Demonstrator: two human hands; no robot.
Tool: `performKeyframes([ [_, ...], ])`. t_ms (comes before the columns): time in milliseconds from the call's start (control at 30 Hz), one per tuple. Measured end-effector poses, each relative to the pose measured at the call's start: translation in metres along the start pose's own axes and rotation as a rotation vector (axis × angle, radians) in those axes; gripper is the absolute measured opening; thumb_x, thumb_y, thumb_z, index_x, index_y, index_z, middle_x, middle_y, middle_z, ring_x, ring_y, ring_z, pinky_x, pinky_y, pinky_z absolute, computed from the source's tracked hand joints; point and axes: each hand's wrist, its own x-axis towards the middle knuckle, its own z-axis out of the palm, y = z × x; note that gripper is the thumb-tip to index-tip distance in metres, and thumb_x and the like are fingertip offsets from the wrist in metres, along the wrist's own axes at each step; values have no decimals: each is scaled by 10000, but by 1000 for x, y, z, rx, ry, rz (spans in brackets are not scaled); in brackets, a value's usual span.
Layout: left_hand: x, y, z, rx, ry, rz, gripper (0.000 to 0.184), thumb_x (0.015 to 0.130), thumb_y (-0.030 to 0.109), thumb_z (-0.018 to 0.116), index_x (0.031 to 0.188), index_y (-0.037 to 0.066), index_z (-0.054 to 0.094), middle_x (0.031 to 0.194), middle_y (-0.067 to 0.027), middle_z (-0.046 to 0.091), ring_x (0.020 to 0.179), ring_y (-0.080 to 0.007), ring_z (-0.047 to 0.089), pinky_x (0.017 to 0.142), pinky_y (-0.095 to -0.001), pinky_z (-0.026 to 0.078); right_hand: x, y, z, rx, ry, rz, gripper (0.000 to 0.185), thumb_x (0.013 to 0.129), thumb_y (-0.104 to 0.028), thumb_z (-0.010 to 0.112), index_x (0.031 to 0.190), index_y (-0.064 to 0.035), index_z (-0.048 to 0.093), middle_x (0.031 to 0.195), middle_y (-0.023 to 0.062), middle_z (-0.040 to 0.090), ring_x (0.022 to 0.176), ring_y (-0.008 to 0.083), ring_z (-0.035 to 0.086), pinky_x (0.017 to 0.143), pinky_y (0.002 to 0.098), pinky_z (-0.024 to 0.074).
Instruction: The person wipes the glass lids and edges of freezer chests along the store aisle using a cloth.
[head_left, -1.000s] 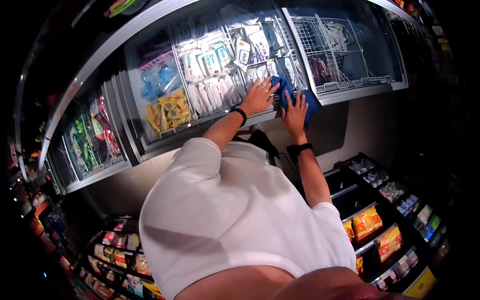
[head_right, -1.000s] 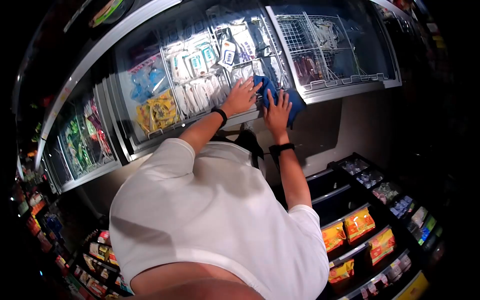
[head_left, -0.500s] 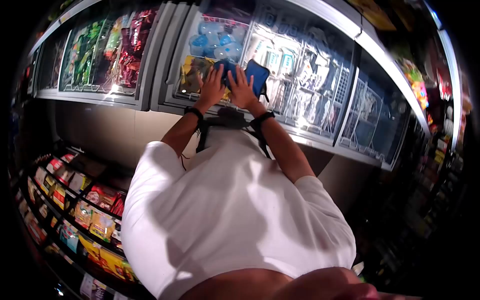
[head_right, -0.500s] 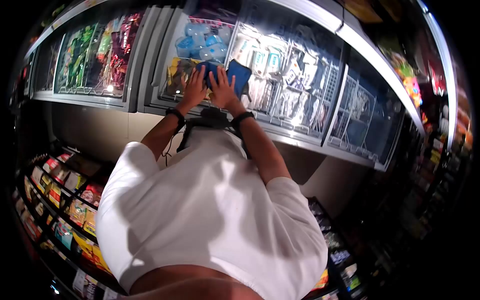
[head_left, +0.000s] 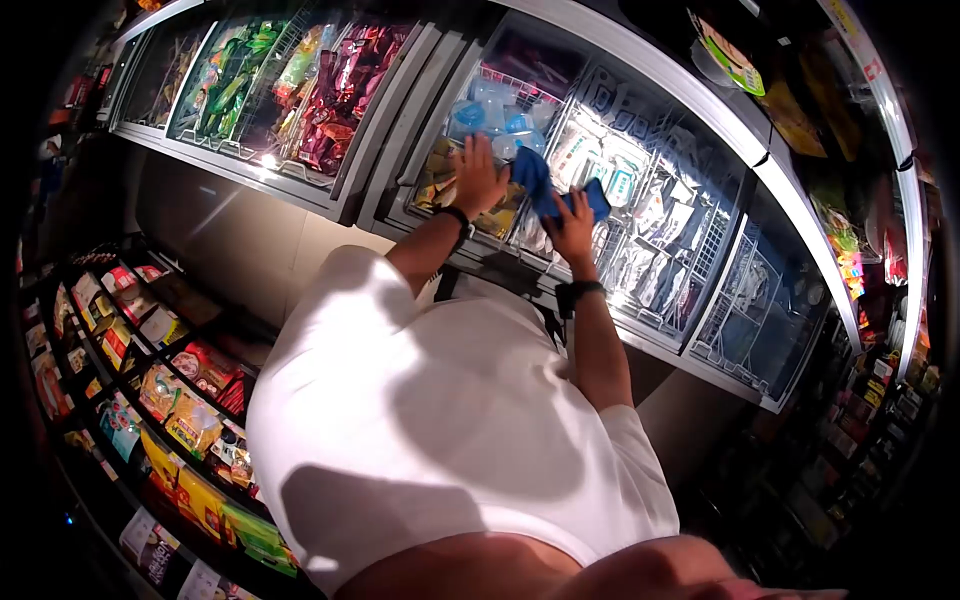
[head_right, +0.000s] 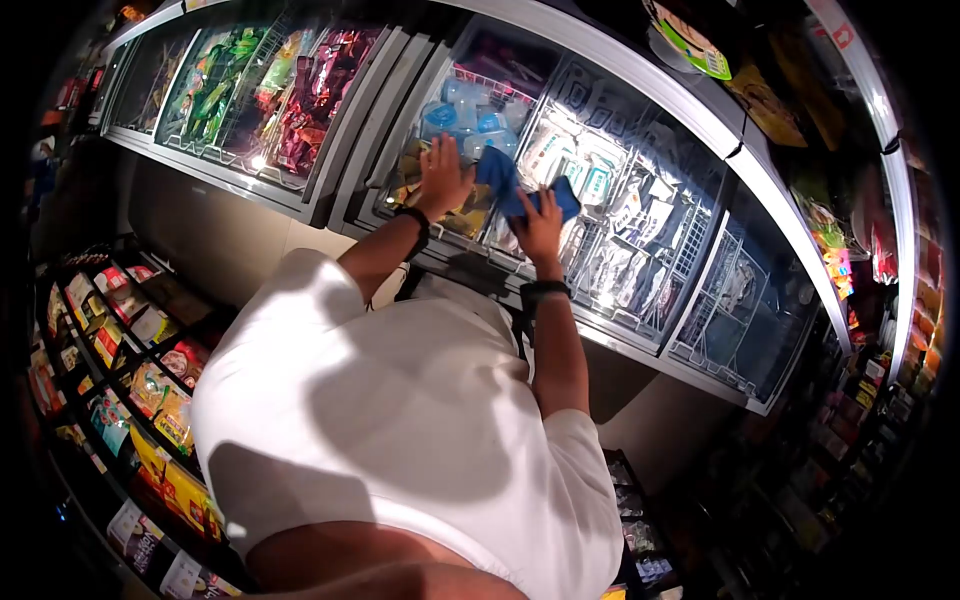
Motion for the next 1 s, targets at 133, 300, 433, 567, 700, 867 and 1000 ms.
performKeyframes([
  [133, -1, 52, 15, -63, 56, 331, 590, 920, 407, 468, 1448, 163, 368, 1494, -170, 318, 1395, -429, 216, 1099, -604, 178, -74, 60, -39, -213, 134, 488, 602, 836, -355, 668, 1393, -281, 451, 1486, 219, 312, 1369, 432, 264, 1061, 587, 263],
  [300, -6, 62, 19, -69, 64, 261, 519, 931, 366, 454, 1430, 235, 390, 1501, -130, 322, 1401, -388, 226, 1102, -592, 179, -199, 117, -56, -345, 22, 515, 769, 914, -473, 543, 1263, 198, 409, 1454, 365, 229, 1361, 522, 185, 1144, 511, 153],
  [433, -4, 62, 15, 2, 51, 260, 516, 952, 385, 423, 1447, 253, 363, 1527, -112, 276, 1411, -373, 205, 1101, -586, 175, -169, 97, -31, -428, -148, 514, 771, 862, -462, 611, 1262, 172, 429, 1404, 400, 263, 1346, 545, 189, 1099, 625, 156],
  [567, -5, 61, 17, -26, 61, 277, 515, 944, 383, 443, 1435, 238, 386, 1555, -107, 210, 1428, -369, 160, 1105, -575, 168, -74, 38, -6, -398, -127, 18, 855, 799, -456, 661, 1370, 95, 342, 1390, 346, 346, 1309, 527, 292, 1083, 611, 229],
  [700, -6, 49, 10, 156, -126, 352, 421, 847, 229, 561, 1266, 187, 559, 1590, -98, 75, 1446, -364, 97, 1132, -546, 133, -25, -15, 37, -393, -383, -191, 915, 775, -488, 642, 1390, 100, 306, 1412, 333, 354, 1324, 523, 306, 1068, 561, 301],
  [867, -8, 55, 19, 247, -137, 400, 410, 830, 210, 578, 1230, 116, 579, 1559, -126, 201, 1442, -332, 153, 1130, -534, 149, -44, -38, 7, -299, -439, -20, 858, 772, -472, 612, 1443, -26, 318, 1486, 285, 271, 1378, 463, 259, 1020, 546, 382],
  [1000, -68, 126, 43, -940, -436, -173, 576, 843, 322, 593, 1368, 114, 478, 1548, -92, 253, 1435, -233, 205, 1136, -458, 174, -83, -16, -15, -244, -537, -43, 701, 825, -495, 545, 1434, -180, 401, 1535, 133, 274, 1393, 413, 261, 1087, 564, 260],
])
